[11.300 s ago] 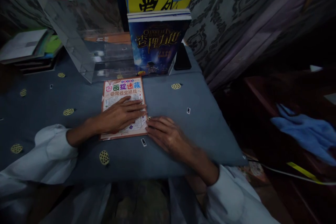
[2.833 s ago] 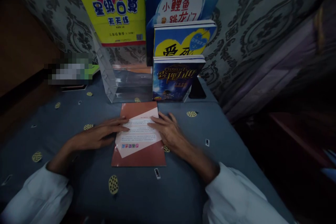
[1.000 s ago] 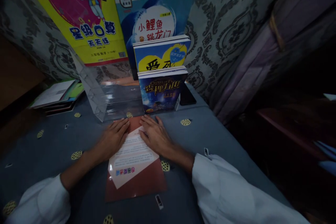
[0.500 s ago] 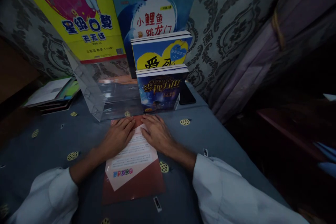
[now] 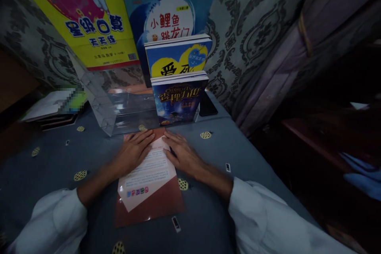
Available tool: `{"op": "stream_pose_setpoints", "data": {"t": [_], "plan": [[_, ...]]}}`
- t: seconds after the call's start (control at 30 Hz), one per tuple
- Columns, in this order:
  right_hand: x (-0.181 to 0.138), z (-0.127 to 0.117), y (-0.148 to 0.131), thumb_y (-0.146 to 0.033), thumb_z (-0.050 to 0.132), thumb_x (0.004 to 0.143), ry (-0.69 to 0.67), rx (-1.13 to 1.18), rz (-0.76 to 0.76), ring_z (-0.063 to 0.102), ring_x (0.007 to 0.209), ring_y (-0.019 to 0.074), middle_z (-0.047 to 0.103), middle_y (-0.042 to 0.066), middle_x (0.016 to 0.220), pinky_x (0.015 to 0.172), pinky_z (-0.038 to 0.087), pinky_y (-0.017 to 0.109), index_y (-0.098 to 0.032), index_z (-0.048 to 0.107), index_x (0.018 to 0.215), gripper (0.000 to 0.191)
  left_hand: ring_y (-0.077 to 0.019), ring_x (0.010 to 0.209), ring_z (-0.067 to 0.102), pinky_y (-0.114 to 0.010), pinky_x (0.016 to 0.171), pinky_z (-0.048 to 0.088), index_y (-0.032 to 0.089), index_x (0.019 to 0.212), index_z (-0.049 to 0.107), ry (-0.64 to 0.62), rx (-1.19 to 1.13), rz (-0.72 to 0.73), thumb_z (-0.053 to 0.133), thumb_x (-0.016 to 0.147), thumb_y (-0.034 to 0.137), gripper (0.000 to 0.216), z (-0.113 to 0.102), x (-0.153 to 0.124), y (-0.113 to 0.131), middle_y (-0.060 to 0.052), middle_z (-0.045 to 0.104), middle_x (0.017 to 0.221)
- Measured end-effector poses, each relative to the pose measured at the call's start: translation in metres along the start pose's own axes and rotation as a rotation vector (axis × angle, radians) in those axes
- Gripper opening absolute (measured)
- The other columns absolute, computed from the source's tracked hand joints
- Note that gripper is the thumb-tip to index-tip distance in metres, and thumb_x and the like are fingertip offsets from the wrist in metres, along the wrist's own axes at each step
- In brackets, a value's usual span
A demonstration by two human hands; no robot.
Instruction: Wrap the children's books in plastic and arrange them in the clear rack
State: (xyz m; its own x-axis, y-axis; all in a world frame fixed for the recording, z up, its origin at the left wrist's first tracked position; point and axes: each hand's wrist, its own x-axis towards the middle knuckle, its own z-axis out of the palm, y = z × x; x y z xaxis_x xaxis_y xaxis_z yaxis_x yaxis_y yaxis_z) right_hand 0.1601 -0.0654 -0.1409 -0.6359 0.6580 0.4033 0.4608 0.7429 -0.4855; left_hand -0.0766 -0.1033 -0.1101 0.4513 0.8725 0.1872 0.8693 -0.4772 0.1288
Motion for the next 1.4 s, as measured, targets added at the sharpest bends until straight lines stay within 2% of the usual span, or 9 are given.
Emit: {"op": "stream_pose_setpoints", "data": {"t": [0.1, 0.23, 0.47, 0.6, 0.77, 0.93, 1.1, 1.27, 1.4], "plan": [[-0.001, -0.002, -0.003, -0.028, 0.049, 0.099, 0.017, 0.019, 0.02, 0.053, 0.137, 0.0304, 0.059, 0.017, 0.145, 0.113, 0.045, 0.057, -0.018, 0.052, 0.146, 0.048, -0.027, 0.151, 0.035, -0.058, 0.118, 0.031, 0.022, 0.152, 0.043, -0.061, -0.06, 0.05, 0.036, 0.107, 0.04, 0.048, -0.003, 0.001, 0.01, -0.01, 0.044, 0.158], [0.001, -0.003, -0.005, -0.024, 0.044, 0.1, 0.021, 0.05, 0.048, 0.055, 0.135, 0.0286, 0.056, 0.015, 0.148, 0.111, 0.047, 0.054, -0.021, 0.033, 0.157, 0.058, -0.026, 0.154, 0.027, -0.064, 0.121, 0.023, 0.024, 0.156, 0.034, -0.121, -0.101, 0.092, 0.034, 0.107, 0.046, 0.054, -0.003, 0.002, 0.021, -0.01, 0.04, 0.161], [0.005, -0.005, 0.001, -0.022, 0.038, 0.101, -0.007, 0.048, 0.057, 0.052, 0.138, 0.0273, 0.055, 0.013, 0.149, 0.114, 0.045, 0.054, -0.024, 0.029, 0.158, 0.058, -0.028, 0.154, 0.028, -0.066, 0.12, 0.025, 0.023, 0.156, 0.035, -0.085, -0.055, 0.116, 0.034, 0.107, 0.045, 0.053, 0.004, 0.001, 0.021, -0.012, 0.042, 0.159], [0.016, -0.003, 0.01, -0.02, 0.037, 0.099, -0.037, 0.029, 0.046, 0.05, 0.14, 0.0283, 0.055, 0.014, 0.149, 0.114, 0.043, 0.057, -0.022, 0.037, 0.155, 0.055, -0.0264, 0.153, 0.029, -0.064, 0.121, 0.026, 0.022, 0.154, 0.039, -0.076, -0.054, 0.15, 0.033, 0.108, 0.038, 0.049, 0.002, 0.0, 0.028, -0.011, 0.042, 0.16], [0.022, -0.003, 0.016, -0.018, 0.034, 0.099, -0.03, 0.032, 0.047, 0.052, 0.137, 0.0268, 0.058, 0.014, 0.146, 0.113, 0.043, 0.055, -0.019, 0.046, 0.149, 0.051, -0.027, 0.15, 0.036, -0.063, 0.122, 0.023, 0.022, 0.151, 0.044, -0.11, -0.079, 0.182, 0.036, 0.107, 0.047, 0.051, -0.005, 0.001, 0.038, -0.012, 0.045, 0.158], [0.021, -0.005, 0.015, -0.016, 0.035, 0.099, -0.027, 0.037, 0.011, 0.053, 0.136, 0.0259, 0.06, 0.013, 0.144, 0.111, 0.045, 0.053, -0.019, 0.05, 0.146, 0.049, -0.028, 0.149, 0.037, -0.064, 0.122, 0.023, 0.022, 0.151, 0.043, -0.113, -0.086, 0.184, 0.034, 0.107, 0.046, 0.051, -0.006, 0.002, 0.038, -0.013, 0.047, 0.156], [0.022, -0.007, 0.016, -0.02, 0.033, 0.102, -0.023, 0.05, 0.032, 0.052, 0.137, 0.0251, 0.059, 0.011, 0.146, 0.113, 0.044, 0.054, -0.023, 0.048, 0.148, 0.049, -0.0281, 0.148, 0.04, -0.062, 0.121, 0.026, 0.022, 0.148, 0.047, -0.119, -0.086, 0.191, 0.032, 0.107, 0.049, 0.051, -0.006, 0.004, 0.034, -0.014, 0.047, 0.156], [0.023, -0.009, 0.019, -0.02, 0.035, 0.101, -0.031, 0.081, 0.033, 0.053, 0.137, 0.0247, 0.059, 0.011, 0.145, 0.114, 0.043, 0.055, -0.022, 0.047, 0.148, 0.049, -0.0294, 0.152, 0.03, -0.06, 0.121, 0.027, 0.019, 0.15, 0.042, -0.139, -0.051, 0.191, 0.035, 0.105, 0.054, 0.057, -0.006, 0.012, 0.028, -0.016, 0.038, 0.161], [0.023, -0.009, 0.02, -0.016, 0.037, 0.098, -0.035, 0.095, 0.022, 0.052, 0.137, 0.024, 0.059, 0.01, 0.146, 0.114, 0.042, 0.055, -0.024, 0.047, 0.148, 0.051, -0.0284, 0.153, 0.03, -0.059, 0.121, 0.026, 0.022, 0.151, 0.04, -0.133, -0.039, 0.189, 0.036, 0.105, 0.055, 0.058, -0.004, 0.017, 0.026, -0.015, 0.036, 0.162]]}}
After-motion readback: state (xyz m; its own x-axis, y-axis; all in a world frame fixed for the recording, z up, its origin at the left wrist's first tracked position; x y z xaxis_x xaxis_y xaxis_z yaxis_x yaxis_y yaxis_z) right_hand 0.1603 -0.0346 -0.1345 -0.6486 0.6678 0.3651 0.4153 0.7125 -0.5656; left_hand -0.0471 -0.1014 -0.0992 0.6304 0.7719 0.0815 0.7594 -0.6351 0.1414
